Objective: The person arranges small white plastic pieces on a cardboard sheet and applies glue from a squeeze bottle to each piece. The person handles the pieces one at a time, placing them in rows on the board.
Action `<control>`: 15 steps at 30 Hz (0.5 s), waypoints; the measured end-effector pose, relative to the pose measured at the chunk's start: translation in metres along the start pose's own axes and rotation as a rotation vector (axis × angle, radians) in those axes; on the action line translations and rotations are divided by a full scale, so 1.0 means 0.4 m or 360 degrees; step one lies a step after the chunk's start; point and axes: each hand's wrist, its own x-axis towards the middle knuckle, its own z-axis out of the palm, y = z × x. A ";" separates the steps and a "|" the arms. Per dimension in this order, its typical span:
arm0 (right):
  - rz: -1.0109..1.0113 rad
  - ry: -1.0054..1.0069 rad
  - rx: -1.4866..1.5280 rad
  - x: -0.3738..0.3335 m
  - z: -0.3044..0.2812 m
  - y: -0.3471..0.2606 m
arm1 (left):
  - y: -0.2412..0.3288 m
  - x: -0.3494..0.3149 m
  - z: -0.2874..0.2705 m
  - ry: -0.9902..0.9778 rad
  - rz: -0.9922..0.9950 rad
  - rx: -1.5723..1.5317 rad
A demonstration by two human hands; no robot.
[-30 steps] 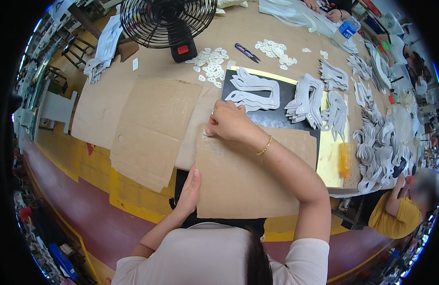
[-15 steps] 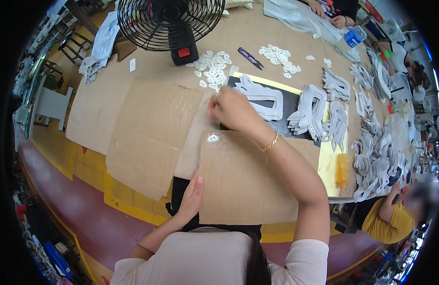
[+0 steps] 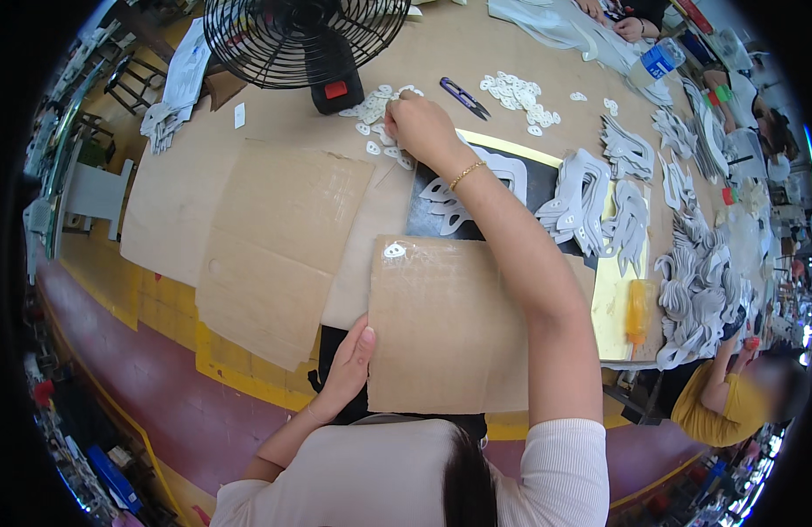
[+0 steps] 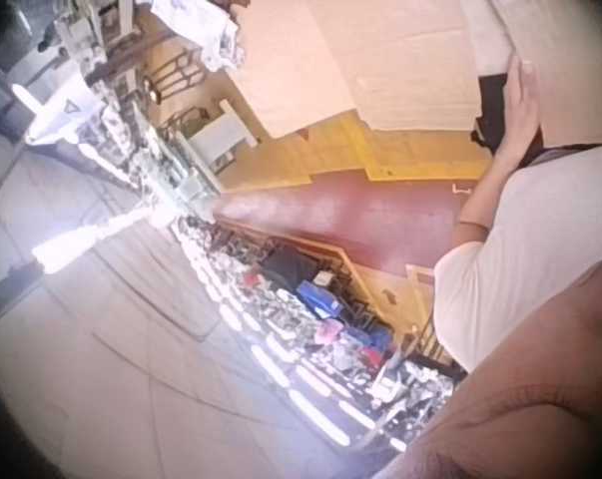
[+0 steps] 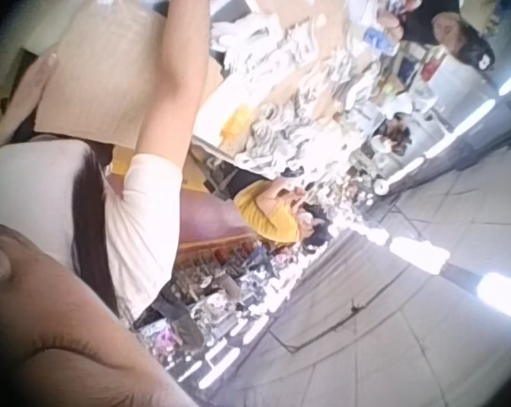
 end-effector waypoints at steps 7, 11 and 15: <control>-0.0059 0.0012 0.0068 -0.011 -0.029 0.030 | -0.002 0.009 -0.001 -0.0018 0.0023 -0.0062; -0.0123 -0.0072 0.0035 0.001 -0.010 0.021 | -0.001 0.004 -0.004 0.0009 0.0033 -0.0050; -0.0185 -0.0055 -0.0053 0.000 0.018 -0.004 | 0.004 -0.011 -0.019 0.0051 0.0061 0.0181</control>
